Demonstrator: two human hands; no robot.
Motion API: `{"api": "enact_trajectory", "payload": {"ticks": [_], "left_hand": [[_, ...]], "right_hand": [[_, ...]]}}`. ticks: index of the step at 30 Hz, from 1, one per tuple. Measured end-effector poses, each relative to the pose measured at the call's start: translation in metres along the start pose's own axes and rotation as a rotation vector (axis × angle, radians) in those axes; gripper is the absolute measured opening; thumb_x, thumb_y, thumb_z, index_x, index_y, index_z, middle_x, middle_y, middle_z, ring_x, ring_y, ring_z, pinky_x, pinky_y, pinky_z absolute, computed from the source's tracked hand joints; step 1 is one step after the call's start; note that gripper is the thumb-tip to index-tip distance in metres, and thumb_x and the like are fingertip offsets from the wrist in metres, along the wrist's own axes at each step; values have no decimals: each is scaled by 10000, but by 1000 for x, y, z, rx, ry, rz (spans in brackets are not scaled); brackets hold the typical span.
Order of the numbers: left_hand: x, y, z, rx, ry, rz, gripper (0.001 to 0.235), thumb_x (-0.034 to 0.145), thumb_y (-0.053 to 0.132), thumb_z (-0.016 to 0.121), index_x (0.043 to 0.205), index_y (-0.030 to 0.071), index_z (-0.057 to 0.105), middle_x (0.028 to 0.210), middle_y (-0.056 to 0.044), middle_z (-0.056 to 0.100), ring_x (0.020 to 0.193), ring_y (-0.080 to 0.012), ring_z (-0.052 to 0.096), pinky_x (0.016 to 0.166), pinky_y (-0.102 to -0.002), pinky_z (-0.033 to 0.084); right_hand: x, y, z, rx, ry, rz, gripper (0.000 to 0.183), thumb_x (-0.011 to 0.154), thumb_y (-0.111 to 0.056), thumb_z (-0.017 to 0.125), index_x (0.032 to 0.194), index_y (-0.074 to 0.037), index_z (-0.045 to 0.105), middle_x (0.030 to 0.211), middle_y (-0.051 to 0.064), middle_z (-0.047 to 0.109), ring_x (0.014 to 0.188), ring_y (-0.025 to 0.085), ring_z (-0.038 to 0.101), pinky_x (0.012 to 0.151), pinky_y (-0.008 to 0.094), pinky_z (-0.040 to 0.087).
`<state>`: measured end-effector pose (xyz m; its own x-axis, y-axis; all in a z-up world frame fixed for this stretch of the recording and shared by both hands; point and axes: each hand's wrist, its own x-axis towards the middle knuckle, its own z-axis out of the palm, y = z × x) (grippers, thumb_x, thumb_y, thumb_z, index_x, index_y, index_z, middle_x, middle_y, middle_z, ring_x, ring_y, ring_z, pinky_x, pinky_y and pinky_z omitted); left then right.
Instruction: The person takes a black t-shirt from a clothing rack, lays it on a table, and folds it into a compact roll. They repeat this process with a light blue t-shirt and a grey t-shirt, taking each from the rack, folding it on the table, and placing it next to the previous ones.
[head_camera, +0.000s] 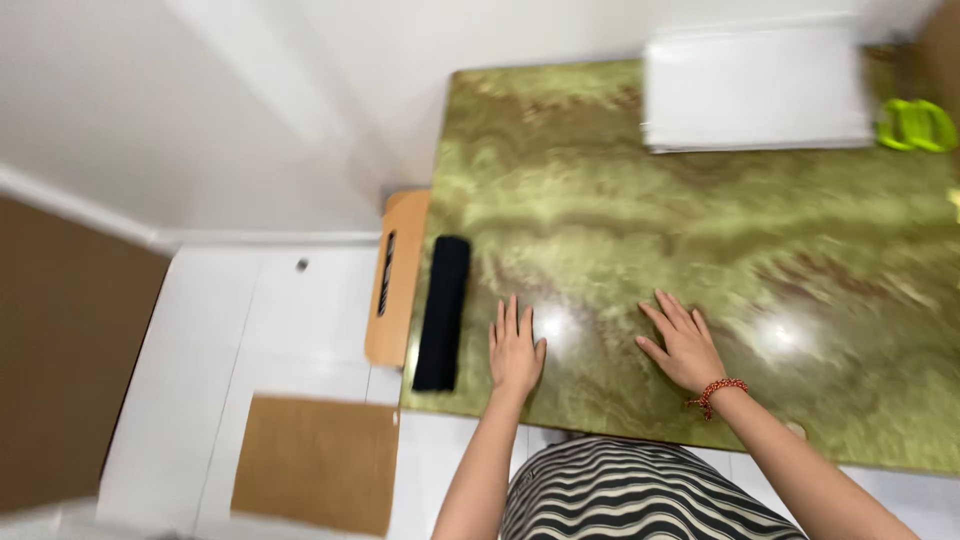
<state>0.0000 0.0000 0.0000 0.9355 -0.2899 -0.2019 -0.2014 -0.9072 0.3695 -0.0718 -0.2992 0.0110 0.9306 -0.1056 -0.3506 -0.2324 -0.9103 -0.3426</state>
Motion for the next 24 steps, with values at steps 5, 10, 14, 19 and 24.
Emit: {"api": "enact_trajectory", "payload": {"ticks": [5,10,14,19,24], "left_hand": [[10,48,11,26,-105,126,696,1044,385,628,1649,200,339,1793,-113,108,1652,-331,72,1281,-626,180],[29,97,50,-60,-83,361,674,1058,379,589,1655,189,339,1787,-89,118,1642,-340,71,1262,-596,145],[38,166,66,-214,-104,528,571,1037,350,619,1566,188,475,1769,-104,194,1632,-337,161,1228,-571,269],[12,295,62,-586,-373,660,384,1016,283,611,1388,204,667,1666,19,453,1546,-196,431,1220,-388,378],[-51,442,69,-758,-581,880,255,977,205,668,1185,189,815,1206,27,805,1117,-108,755,921,-285,597]], "right_hand": [[-35,45,-6,326,122,229,671,1050,-593,527,1660,-365,365,1785,12,233,1640,266,216,1323,550,215],[-91,84,-26,644,481,393,665,991,-477,572,1603,-245,455,1734,74,351,1610,223,307,1295,406,232],[-153,114,-55,831,754,577,614,988,-415,598,1568,-238,505,1699,26,432,1591,176,358,1279,381,287],[-245,174,-79,975,1107,762,542,990,-344,617,1508,-188,588,1656,31,510,1446,194,560,1247,361,402],[-363,204,-132,1121,1546,857,302,1029,-199,598,1239,-76,777,1285,61,813,1238,159,742,1125,299,522]]}}
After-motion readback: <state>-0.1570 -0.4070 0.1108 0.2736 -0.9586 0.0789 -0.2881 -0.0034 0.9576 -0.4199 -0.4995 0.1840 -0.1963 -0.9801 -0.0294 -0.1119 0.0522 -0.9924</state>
